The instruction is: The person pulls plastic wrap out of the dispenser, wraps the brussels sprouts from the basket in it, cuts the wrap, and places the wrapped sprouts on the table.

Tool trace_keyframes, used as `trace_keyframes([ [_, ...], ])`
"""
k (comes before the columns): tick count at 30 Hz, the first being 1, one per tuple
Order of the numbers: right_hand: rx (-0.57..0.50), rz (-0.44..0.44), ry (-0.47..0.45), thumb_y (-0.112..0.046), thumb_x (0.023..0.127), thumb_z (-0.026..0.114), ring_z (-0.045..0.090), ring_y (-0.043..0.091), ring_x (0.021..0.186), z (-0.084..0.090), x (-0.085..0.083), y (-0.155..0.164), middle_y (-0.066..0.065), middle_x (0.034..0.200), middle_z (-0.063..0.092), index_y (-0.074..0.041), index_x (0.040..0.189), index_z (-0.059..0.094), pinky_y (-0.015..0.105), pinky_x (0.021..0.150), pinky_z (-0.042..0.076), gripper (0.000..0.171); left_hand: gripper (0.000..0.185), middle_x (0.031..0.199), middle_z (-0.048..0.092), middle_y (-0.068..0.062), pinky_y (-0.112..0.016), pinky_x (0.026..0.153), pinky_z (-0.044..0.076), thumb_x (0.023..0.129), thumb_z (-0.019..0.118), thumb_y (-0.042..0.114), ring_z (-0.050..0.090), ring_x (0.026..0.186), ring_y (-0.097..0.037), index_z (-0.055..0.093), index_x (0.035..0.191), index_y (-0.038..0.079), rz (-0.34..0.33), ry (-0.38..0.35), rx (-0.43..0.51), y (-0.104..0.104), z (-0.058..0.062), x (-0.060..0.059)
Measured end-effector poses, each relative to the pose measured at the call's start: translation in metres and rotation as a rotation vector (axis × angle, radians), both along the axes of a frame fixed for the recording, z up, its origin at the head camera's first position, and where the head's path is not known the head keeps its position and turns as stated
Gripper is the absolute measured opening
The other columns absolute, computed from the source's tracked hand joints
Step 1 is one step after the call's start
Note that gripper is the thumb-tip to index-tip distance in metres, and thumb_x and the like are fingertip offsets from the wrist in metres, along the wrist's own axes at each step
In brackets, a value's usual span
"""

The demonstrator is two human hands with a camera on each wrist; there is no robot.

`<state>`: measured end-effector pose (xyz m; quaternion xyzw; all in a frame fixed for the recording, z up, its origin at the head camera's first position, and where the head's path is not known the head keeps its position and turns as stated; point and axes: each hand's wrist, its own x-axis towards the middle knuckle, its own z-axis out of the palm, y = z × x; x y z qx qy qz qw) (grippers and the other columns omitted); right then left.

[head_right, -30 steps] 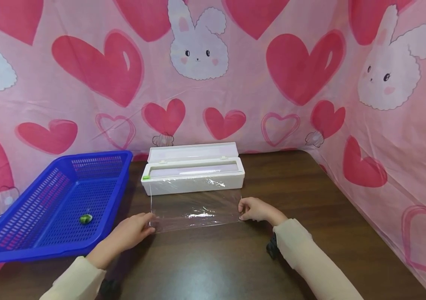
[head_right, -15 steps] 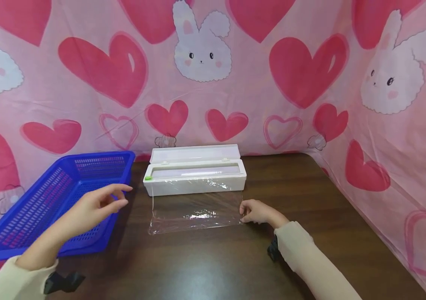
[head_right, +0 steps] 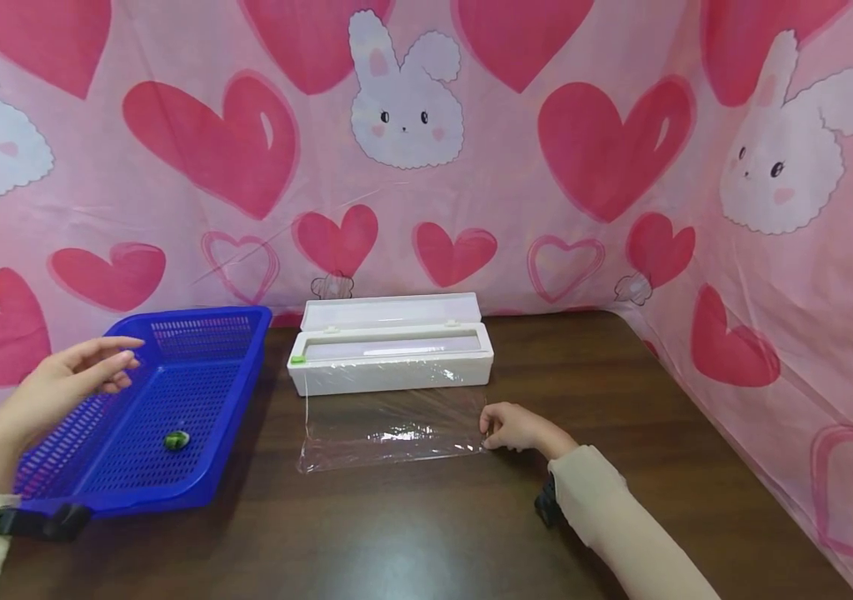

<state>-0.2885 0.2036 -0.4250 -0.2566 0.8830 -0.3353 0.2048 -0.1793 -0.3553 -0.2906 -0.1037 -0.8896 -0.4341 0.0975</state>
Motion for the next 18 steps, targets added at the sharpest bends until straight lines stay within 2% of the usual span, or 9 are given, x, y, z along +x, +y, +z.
trace_keyframes([
  [3,0.001,0.001,-0.007,-0.004,0.081,0.067,0.041,0.012,0.048,-0.001,-0.001,-0.001,0.001,0.063,0.047,-0.007,0.086,0.052,0.025,0.041,0.034,0.016,0.028,0.093,0.057,0.020,-0.016,0.067,0.048,0.097,0.048,0.014,0.059,0.079,-0.003,0.052,0.113,0.037,-0.029,-0.063,0.052,-0.016,-0.013,-0.006],
  [5,-0.004,0.004,-0.009,-0.004,0.082,0.067,0.041,0.012,0.047,-0.001,-0.001,0.000,0.000,0.062,0.046,-0.006,0.086,0.052,0.025,0.040,0.034,0.016,0.026,0.095,0.058,0.018,-0.019,0.067,0.049,0.096,0.049,0.016,0.060,0.079,-0.004,0.053,0.111,0.036,-0.041,-0.113,0.058,-0.023,-0.023,-0.010],
  [8,-0.010,0.010,-0.009,-0.004,0.082,0.067,0.040,0.012,0.047,-0.001,-0.001,-0.001,0.000,0.062,0.046,-0.006,0.086,0.052,0.024,0.040,0.034,0.016,0.023,0.103,0.059,0.002,-0.024,0.070,0.050,0.096,0.051,0.019,0.060,0.083,-0.010,0.054,0.117,0.023,-0.053,-0.197,0.036,-0.030,-0.037,-0.017],
  [12,-0.013,0.010,-0.008,-0.004,0.082,0.066,0.040,0.012,0.047,0.000,0.000,-0.001,0.000,0.062,0.046,-0.006,0.086,0.052,0.024,0.040,0.034,0.015,0.038,0.117,0.052,-0.022,-0.035,0.076,0.050,0.095,0.051,0.021,0.060,0.089,-0.020,0.046,0.125,-0.003,-0.069,-0.311,0.012,-0.034,-0.053,-0.023],
  [14,-0.009,0.004,-0.013,-0.004,0.082,0.066,0.041,0.012,0.047,0.000,0.000,-0.002,0.000,0.062,0.046,-0.006,0.086,0.052,0.025,0.041,0.034,0.015,0.045,0.120,0.048,-0.030,-0.041,0.077,0.050,0.095,0.051,0.020,0.059,0.092,-0.027,0.039,0.128,-0.009,-0.099,-0.361,0.004,-0.036,-0.060,-0.026],
  [18,-0.002,-0.006,-0.022,-0.003,0.082,0.066,0.041,0.013,0.048,0.001,0.000,-0.002,0.001,0.062,0.047,-0.006,0.086,0.052,0.025,0.041,0.034,0.015,0.052,0.125,0.040,-0.037,-0.044,0.079,0.048,0.095,0.051,0.018,0.056,0.098,-0.037,0.030,0.130,-0.015,-0.153,-0.489,0.011,-0.039,-0.075,-0.028],
])
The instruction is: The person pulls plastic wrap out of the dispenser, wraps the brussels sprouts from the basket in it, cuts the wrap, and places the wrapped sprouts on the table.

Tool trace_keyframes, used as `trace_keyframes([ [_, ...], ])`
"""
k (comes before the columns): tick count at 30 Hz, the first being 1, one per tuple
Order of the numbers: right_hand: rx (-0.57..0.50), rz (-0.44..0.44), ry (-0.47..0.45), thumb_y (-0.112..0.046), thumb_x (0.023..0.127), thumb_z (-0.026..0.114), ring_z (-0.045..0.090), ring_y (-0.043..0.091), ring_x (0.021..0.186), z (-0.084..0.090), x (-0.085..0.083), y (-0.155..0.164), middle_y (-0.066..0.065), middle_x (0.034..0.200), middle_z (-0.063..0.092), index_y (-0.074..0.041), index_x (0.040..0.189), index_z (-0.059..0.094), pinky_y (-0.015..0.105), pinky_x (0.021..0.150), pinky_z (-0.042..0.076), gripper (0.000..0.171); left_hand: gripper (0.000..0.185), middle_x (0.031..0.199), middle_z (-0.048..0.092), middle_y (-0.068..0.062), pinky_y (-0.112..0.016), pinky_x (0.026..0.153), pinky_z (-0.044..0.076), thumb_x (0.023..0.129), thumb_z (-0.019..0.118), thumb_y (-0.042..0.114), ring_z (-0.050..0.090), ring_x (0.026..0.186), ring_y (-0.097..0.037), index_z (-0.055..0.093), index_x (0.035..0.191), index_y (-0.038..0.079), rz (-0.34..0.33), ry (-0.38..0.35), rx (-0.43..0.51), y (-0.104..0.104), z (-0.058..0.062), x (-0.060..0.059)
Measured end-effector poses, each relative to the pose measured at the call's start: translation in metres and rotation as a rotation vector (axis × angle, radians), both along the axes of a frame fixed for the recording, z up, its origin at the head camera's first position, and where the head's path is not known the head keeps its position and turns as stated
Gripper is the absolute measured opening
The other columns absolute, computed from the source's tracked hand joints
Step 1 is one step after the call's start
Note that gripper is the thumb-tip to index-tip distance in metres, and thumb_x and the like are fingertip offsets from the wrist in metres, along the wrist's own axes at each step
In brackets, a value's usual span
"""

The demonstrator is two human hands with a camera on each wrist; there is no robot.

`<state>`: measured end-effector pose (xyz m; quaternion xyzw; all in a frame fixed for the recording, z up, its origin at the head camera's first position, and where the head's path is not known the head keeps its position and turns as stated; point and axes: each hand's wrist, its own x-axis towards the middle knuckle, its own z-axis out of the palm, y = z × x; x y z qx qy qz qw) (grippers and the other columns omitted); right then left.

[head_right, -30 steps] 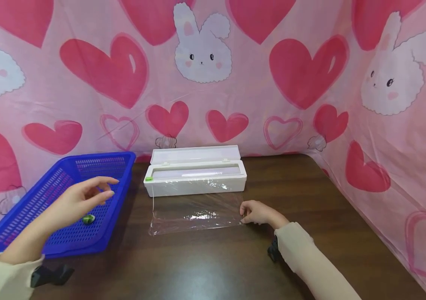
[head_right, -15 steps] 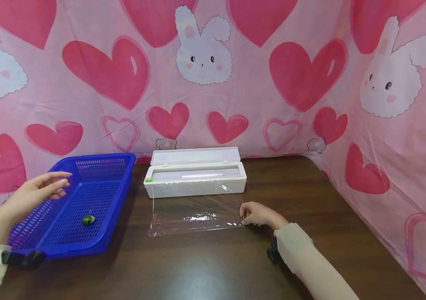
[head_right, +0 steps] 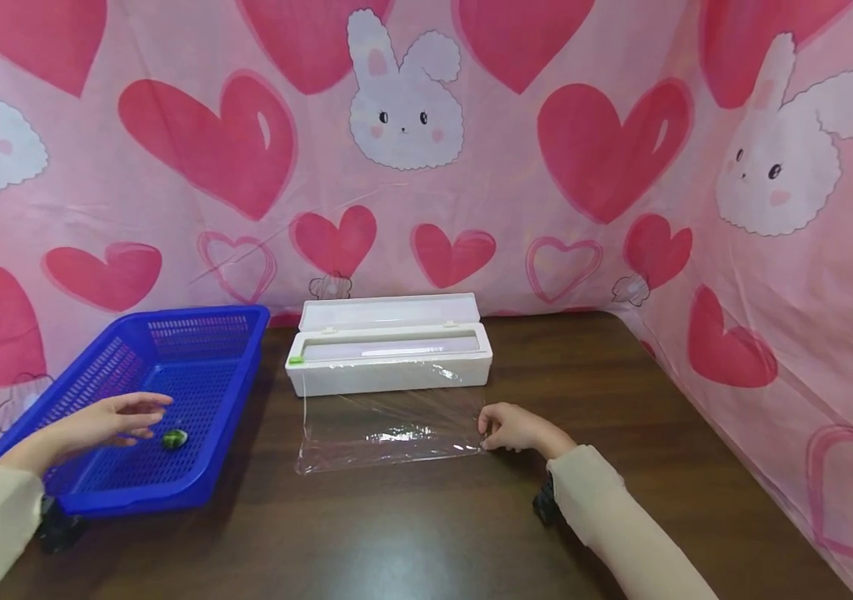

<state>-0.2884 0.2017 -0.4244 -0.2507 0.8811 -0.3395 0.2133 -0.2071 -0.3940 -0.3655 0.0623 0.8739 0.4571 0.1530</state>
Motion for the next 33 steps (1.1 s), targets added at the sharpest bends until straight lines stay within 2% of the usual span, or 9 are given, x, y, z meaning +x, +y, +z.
trace_keyframes([
  [3,-0.003,0.011,-0.002,-0.004,0.082,0.066,0.041,0.012,0.048,0.000,0.000,0.000,0.001,0.063,0.047,-0.006,0.086,0.052,0.025,0.041,0.034,0.015,0.056,0.131,0.030,-0.040,-0.045,0.081,0.047,0.095,0.051,0.015,0.054,0.104,-0.041,0.023,0.132,-0.017,-0.027,-0.086,0.021,-0.001,-0.008,0.002],
  [6,-0.004,0.022,0.005,-0.005,0.082,0.066,0.042,0.012,0.048,0.000,0.000,0.000,0.000,0.063,0.047,-0.006,0.087,0.052,0.025,0.041,0.035,0.015,0.059,0.134,0.021,-0.042,-0.050,0.085,0.044,0.095,0.049,0.013,0.049,0.108,-0.047,0.018,0.134,-0.018,-0.059,-0.124,0.052,-0.002,-0.012,0.003],
  [11,0.007,0.008,0.009,-0.004,0.082,0.066,0.042,0.013,0.048,0.002,0.000,0.001,0.000,0.063,0.047,-0.007,0.086,0.052,0.026,0.041,0.035,0.015,0.059,0.136,0.016,-0.042,-0.052,0.088,0.041,0.095,0.047,0.009,0.044,0.112,-0.049,0.013,0.136,-0.017,-0.111,-0.171,0.072,0.001,-0.016,0.001],
  [16,0.001,0.016,0.018,-0.004,0.083,0.066,0.042,0.013,0.049,0.003,-0.001,0.002,0.001,0.063,0.047,-0.007,0.087,0.053,0.027,0.042,0.035,0.014,0.054,0.127,0.035,-0.041,-0.046,0.086,0.045,0.093,0.050,0.007,0.053,0.107,-0.041,0.023,0.132,-0.020,-0.100,-0.168,0.029,0.003,-0.019,0.001],
  [19,0.000,0.020,0.019,-0.004,0.083,0.066,0.042,0.013,0.049,0.003,0.000,0.002,0.000,0.063,0.047,-0.007,0.086,0.053,0.027,0.041,0.035,0.014,0.049,0.118,0.047,-0.035,-0.042,0.083,0.047,0.093,0.051,0.007,0.057,0.101,-0.036,0.031,0.126,-0.023,-0.084,-0.143,0.015,0.003,-0.020,0.000],
  [23,0.002,0.021,0.019,-0.004,0.083,0.066,0.042,0.013,0.049,0.001,0.000,0.002,0.000,0.063,0.047,-0.007,0.087,0.053,0.026,0.041,0.035,0.014,0.043,0.107,0.058,-0.026,-0.039,0.080,0.049,0.091,0.052,0.003,0.061,0.093,-0.030,0.037,0.120,-0.025,-0.051,-0.127,0.036,0.003,-0.021,0.000],
  [27,0.000,0.018,0.018,-0.004,0.083,0.066,0.041,0.012,0.048,0.001,0.000,0.003,0.000,0.062,0.047,-0.006,0.087,0.053,0.026,0.041,0.035,0.013,0.038,0.098,0.062,-0.019,-0.037,0.075,0.051,0.089,0.053,-0.001,0.063,0.085,-0.026,0.040,0.115,-0.026,-0.002,-0.114,0.040,0.005,-0.023,0.000],
  [33,-0.008,0.018,0.024,-0.004,0.082,0.066,0.041,0.012,0.048,0.000,0.001,0.003,0.000,0.062,0.047,-0.005,0.086,0.052,0.026,0.041,0.035,0.014,0.035,0.093,0.060,-0.014,-0.038,0.071,0.052,0.087,0.051,-0.007,0.062,0.080,-0.025,0.040,0.115,-0.025,0.048,-0.091,-0.051,0.008,-0.025,0.000],
])
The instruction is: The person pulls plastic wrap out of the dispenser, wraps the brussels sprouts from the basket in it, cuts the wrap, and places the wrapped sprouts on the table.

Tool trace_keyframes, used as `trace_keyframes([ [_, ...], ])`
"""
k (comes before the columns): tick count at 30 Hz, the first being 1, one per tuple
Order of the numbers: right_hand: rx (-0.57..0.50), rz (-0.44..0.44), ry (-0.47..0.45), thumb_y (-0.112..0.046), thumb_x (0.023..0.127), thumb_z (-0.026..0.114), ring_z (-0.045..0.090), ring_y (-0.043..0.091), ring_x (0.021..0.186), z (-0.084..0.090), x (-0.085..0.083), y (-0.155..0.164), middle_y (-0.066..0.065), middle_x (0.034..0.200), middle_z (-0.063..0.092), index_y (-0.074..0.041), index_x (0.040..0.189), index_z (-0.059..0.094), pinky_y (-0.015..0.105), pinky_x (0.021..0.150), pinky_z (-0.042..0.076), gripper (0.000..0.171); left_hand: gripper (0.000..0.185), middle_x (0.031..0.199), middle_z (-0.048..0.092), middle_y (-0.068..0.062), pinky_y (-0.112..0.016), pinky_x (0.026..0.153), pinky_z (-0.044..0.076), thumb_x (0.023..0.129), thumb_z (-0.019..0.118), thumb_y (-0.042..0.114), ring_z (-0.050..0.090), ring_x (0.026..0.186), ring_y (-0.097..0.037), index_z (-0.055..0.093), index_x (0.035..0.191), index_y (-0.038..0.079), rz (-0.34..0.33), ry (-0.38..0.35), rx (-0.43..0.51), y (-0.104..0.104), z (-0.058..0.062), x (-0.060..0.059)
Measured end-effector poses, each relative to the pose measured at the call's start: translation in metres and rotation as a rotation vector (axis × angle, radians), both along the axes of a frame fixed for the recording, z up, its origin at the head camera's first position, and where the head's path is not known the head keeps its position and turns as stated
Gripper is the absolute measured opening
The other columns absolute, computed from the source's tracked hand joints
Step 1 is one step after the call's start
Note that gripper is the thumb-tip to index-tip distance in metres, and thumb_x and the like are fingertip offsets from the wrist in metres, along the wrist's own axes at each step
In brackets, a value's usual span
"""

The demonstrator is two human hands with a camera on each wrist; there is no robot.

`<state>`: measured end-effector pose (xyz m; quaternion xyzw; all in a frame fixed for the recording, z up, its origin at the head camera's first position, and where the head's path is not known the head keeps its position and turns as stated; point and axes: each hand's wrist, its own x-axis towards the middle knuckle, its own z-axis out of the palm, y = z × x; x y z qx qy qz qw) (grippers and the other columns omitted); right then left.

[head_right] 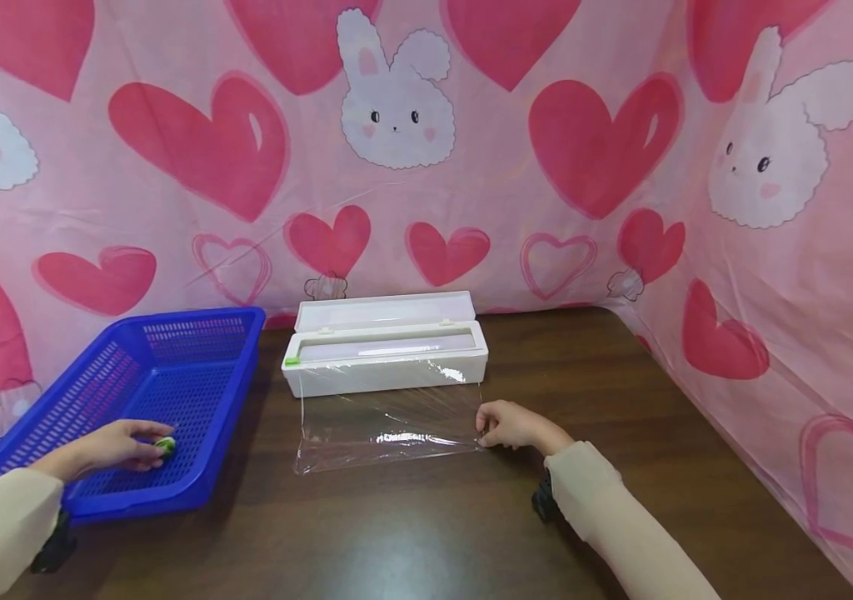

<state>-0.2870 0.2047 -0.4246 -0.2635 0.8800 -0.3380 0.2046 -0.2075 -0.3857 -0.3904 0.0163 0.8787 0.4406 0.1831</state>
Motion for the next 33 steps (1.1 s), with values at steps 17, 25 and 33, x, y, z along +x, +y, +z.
trace_keyframes([
  [17,0.002,-0.021,-0.009,-0.005,0.083,0.066,0.042,0.012,0.048,-0.003,-0.001,0.001,-0.001,0.061,0.047,-0.007,0.085,0.052,0.025,0.041,0.036,0.014,0.029,0.083,0.061,-0.013,-0.038,0.063,0.053,0.088,0.051,-0.005,0.063,0.072,-0.025,0.040,0.107,-0.025,0.034,0.120,-0.010,0.003,0.009,0.001],
  [25,0.006,-0.027,-0.021,-0.006,0.083,0.067,0.042,0.013,0.049,-0.002,-0.002,0.001,0.000,0.062,0.047,-0.008,0.085,0.053,0.026,0.041,0.036,0.014,0.046,0.104,0.059,-0.022,-0.030,0.073,0.052,0.094,0.052,0.008,0.062,0.080,-0.007,0.033,0.124,-0.022,0.104,0.277,0.136,0.027,0.053,-0.007],
  [33,0.001,-0.017,-0.025,-0.007,0.083,0.067,0.042,0.013,0.049,-0.001,-0.001,0.001,0.000,0.062,0.047,-0.007,0.087,0.052,0.026,0.041,0.035,0.015,0.048,0.098,0.058,0.002,-0.025,0.077,0.050,0.094,0.052,0.011,0.063,0.084,-0.008,0.031,0.128,-0.017,0.103,0.368,0.384,0.091,0.093,-0.010],
])
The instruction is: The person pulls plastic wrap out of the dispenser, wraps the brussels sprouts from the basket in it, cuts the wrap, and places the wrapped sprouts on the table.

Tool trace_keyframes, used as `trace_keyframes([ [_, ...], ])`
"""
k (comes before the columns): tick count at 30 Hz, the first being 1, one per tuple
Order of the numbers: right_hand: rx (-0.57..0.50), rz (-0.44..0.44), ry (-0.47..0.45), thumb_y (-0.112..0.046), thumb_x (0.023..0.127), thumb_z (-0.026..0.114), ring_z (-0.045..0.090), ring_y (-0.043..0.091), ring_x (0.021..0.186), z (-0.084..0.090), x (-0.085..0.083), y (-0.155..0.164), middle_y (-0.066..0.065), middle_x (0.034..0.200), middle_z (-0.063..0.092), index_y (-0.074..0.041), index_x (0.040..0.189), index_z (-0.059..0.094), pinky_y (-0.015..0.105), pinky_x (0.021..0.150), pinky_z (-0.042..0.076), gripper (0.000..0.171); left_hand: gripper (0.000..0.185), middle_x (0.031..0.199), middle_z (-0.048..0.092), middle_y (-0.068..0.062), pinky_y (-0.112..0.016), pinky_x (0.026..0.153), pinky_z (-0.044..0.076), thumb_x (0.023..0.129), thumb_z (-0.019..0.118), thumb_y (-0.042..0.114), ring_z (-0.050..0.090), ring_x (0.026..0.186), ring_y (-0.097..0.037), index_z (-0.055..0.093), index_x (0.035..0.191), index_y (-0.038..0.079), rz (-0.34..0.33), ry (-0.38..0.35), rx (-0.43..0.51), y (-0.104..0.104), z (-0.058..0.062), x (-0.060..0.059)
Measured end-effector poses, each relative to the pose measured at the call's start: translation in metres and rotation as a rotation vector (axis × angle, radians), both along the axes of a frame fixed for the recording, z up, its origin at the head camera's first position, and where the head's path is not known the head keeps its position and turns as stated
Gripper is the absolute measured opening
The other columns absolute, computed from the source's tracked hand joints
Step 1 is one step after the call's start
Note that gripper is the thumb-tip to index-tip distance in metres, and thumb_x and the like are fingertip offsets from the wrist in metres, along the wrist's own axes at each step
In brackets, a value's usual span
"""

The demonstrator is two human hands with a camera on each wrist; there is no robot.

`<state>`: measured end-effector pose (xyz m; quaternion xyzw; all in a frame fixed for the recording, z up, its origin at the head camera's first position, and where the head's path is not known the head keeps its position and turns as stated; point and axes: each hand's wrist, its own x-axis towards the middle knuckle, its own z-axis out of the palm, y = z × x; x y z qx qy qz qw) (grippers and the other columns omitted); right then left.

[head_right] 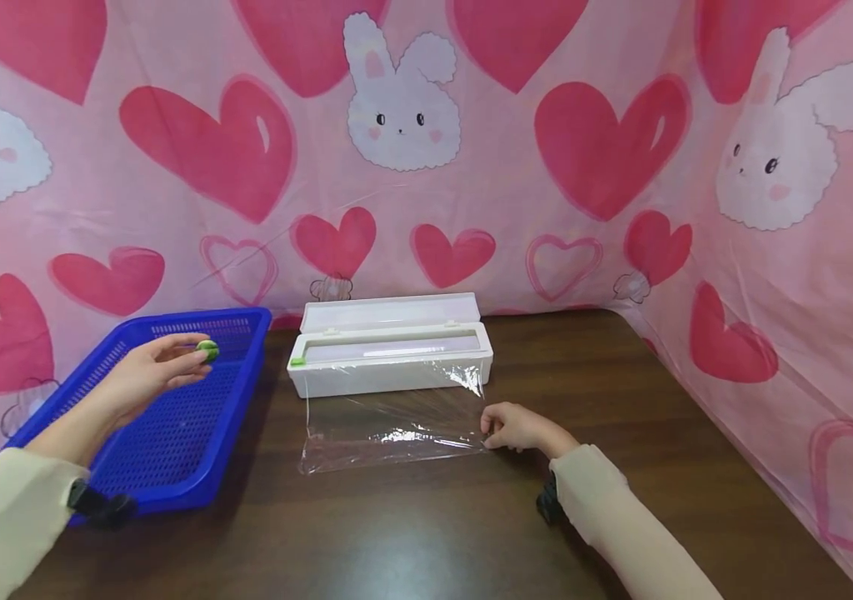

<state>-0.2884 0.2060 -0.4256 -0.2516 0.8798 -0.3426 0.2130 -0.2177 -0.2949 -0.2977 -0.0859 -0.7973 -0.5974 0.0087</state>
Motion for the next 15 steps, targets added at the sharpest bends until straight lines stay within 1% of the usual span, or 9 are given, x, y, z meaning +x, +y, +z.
trace_keyframes([
  [1,-0.002,0.001,0.001,-0.007,0.083,0.067,0.042,0.012,0.049,0.000,0.000,0.000,0.000,0.062,0.046,-0.007,0.086,0.052,0.026,0.041,0.035,0.015,0.048,0.099,0.057,0.001,-0.026,0.078,0.049,0.095,0.052,0.011,0.063,0.084,-0.009,0.032,0.129,-0.015,-0.004,0.004,0.018,0.012,0.004,0.000],
  [4,-0.004,0.005,0.014,-0.007,0.083,0.067,0.041,0.012,0.048,-0.001,0.000,0.001,0.000,0.062,0.046,-0.006,0.086,0.052,0.025,0.040,0.035,0.015,0.048,0.108,0.054,-0.012,-0.029,0.082,0.048,0.095,0.052,0.012,0.063,0.087,-0.011,0.033,0.131,-0.013,-0.025,0.016,0.064,0.049,0.014,0.001],
  [7,-0.006,0.008,0.028,-0.005,0.082,0.067,0.041,0.012,0.048,-0.001,0.000,0.002,0.000,0.061,0.045,-0.006,0.085,0.051,0.025,0.040,0.035,0.016,0.046,0.116,0.048,-0.023,-0.031,0.085,0.047,0.094,0.051,0.009,0.062,0.089,-0.014,0.033,0.132,-0.011,-0.061,0.013,0.118,0.085,0.020,0.000],
  [8,-0.008,0.008,0.030,-0.005,0.082,0.067,0.041,0.012,0.048,-0.001,0.000,0.002,0.000,0.061,0.045,-0.006,0.085,0.051,0.025,0.040,0.035,0.016,0.046,0.117,0.048,-0.026,-0.032,0.085,0.047,0.094,0.052,0.008,0.062,0.089,-0.015,0.034,0.132,-0.011,-0.075,0.011,0.142,0.095,0.020,0.000],
  [11,-0.014,0.004,0.024,-0.005,0.082,0.067,0.041,0.012,0.048,-0.001,0.001,0.001,0.000,0.061,0.045,-0.006,0.085,0.052,0.025,0.040,0.034,0.015,0.043,0.118,0.047,-0.026,-0.033,0.084,0.047,0.093,0.052,0.004,0.063,0.088,-0.017,0.036,0.131,-0.010,-0.101,-0.008,0.192,0.121,0.016,-0.001],
  [15,-0.010,0.007,0.019,-0.005,0.082,0.066,0.041,0.012,0.048,0.000,0.002,0.000,0.000,0.061,0.046,-0.006,0.085,0.052,0.025,0.040,0.034,0.015,0.042,0.117,0.048,-0.026,-0.034,0.081,0.049,0.091,0.054,0.002,0.063,0.088,-0.021,0.040,0.129,-0.008,-0.111,-0.034,0.223,0.144,0.003,-0.004],
])
